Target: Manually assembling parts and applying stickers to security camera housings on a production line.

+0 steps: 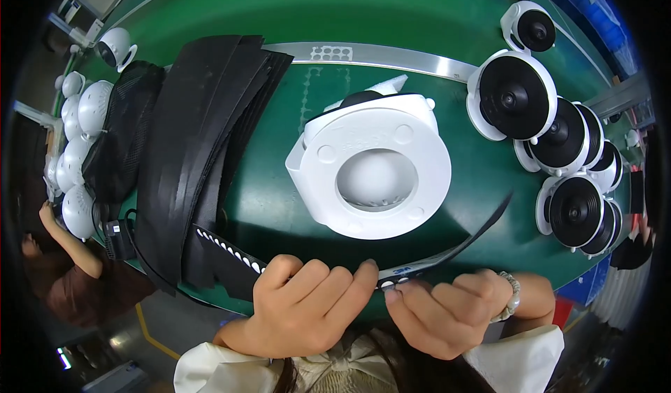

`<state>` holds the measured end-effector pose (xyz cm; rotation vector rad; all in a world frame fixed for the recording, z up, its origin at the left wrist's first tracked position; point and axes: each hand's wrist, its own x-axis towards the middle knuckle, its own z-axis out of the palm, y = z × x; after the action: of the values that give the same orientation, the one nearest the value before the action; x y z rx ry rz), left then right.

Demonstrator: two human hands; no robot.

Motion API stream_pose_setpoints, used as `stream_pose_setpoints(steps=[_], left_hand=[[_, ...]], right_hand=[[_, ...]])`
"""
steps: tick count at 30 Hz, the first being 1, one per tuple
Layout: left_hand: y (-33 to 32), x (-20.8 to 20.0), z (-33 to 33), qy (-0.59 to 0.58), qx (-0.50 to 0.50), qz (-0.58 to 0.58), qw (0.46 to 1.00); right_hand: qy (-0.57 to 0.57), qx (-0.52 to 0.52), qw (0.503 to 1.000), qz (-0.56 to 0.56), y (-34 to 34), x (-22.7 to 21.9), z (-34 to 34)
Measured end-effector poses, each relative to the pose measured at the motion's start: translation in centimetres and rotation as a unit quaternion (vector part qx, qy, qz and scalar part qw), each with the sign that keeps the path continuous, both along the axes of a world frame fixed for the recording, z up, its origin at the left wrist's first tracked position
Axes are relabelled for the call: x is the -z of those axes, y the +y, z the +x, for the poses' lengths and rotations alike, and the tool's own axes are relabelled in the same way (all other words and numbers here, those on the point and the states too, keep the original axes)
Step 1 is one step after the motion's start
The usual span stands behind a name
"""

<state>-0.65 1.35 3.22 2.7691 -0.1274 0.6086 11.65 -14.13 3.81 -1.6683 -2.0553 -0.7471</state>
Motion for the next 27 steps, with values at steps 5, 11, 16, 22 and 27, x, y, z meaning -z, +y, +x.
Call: stream_pose_setpoints(steps=[5, 11, 16, 22, 27], left_hand=[[0.1, -0.2, 0.0, 0.002, -0.013, -0.021, 1.000], [0.9, 0.1, 0.4, 0.000, 0.044, -0.053, 0.998], [1.9, -0.3, 1.0, 0.113, 0.079, -0.221, 0.965], [0.5, 1.8, 2.1, 0.271, -0.032, -0.564, 0.780], [-0.4, 2.3, 2.3, 0.125, -0.038, -0.744, 0.655]], right_hand=[[0.008, -0.011, 1.000, 0.024, 0.4, 0.6, 0.0], [-0.047, -0.017, 0.999, 0.007, 0.3, 0.2, 0.4], [0.023, -0.106, 0.994, 0.003, -0.2, -0.4, 1.4], [0.387, 0.026, 0.922, -0.011, 3.1, -4.7, 2.5], [0.424, 0.026, 0.905, 0.020, 7.7, -2.8, 2.2]])
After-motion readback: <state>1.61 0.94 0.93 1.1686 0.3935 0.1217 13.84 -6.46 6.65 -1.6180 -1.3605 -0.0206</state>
